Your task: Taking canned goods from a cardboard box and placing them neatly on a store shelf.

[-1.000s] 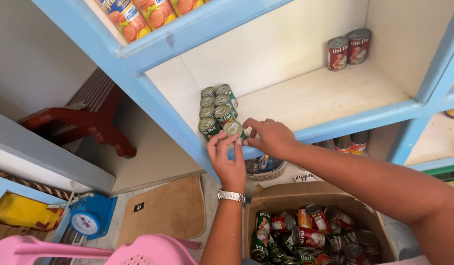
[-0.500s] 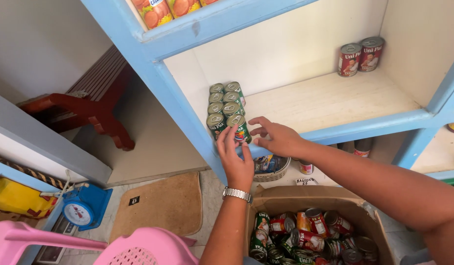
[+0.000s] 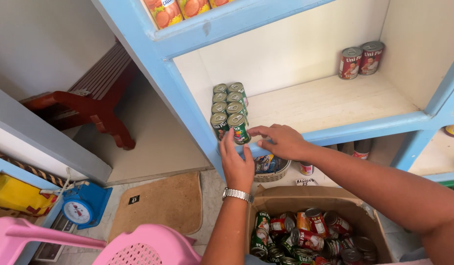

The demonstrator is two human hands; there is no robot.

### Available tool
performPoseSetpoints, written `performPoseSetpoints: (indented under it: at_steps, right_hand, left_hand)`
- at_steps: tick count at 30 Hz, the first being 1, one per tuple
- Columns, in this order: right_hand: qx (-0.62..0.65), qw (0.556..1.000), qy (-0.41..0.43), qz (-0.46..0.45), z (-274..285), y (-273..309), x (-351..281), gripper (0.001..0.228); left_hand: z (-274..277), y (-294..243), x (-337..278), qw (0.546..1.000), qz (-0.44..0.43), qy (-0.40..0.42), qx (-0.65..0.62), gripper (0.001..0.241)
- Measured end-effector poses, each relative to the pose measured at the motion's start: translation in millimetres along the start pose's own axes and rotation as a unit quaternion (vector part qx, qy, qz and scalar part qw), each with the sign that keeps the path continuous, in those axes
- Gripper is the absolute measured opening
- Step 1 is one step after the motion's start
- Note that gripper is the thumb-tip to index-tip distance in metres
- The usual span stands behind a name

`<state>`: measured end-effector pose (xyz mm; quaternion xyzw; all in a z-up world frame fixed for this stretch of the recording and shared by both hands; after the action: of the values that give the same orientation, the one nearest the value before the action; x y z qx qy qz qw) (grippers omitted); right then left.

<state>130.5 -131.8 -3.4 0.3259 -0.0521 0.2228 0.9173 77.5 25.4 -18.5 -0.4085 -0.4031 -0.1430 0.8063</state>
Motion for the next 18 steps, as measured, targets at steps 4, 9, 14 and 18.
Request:
performPoseSetpoints:
  at_steps: [4, 9, 14, 18]
  right_hand:
    - [-0.03, 1.0, -0.001, -0.01, 0.3, 0.6, 0.3, 0.051]
    - [-0.038, 0.999, 0.018, -0.031, 4.2, 5.6, -0.6, 0.055]
    - [-0.065, 0.997, 0.007, -0.035, 2.1, 3.9, 0.9, 0.054]
    - [-0.065, 0.998, 0.001, -0.012, -1.6, -2.7, 3.2, 0.054]
  left_hand:
    - [-4.1, 2.3, -4.0, 0.999, -0.03, 0.004, 0.025, 0.054]
    - [-5.1, 1.2, -4.5, 0.999, -0.043, 0.019, 0.027, 0.056]
    - [-8.9, -0.2, -4.4, 0.998, -0.03, 0.037, 0.052, 0.059]
    - [-11.7, 2.7, -6.0, 0.997, -0.032, 0.04, 0.065, 0.06]
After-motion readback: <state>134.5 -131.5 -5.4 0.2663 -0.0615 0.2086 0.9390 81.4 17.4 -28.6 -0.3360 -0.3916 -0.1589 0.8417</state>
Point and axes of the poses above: each hand's wrist, its own x-axis towards the middle knuckle, its own z-axis out of the back of the hand, y = z × x, the point moved 4 cm from there along x, towards the middle knuckle, and after that the axes turned 7 degrees about -z, right-handed, at the moved point
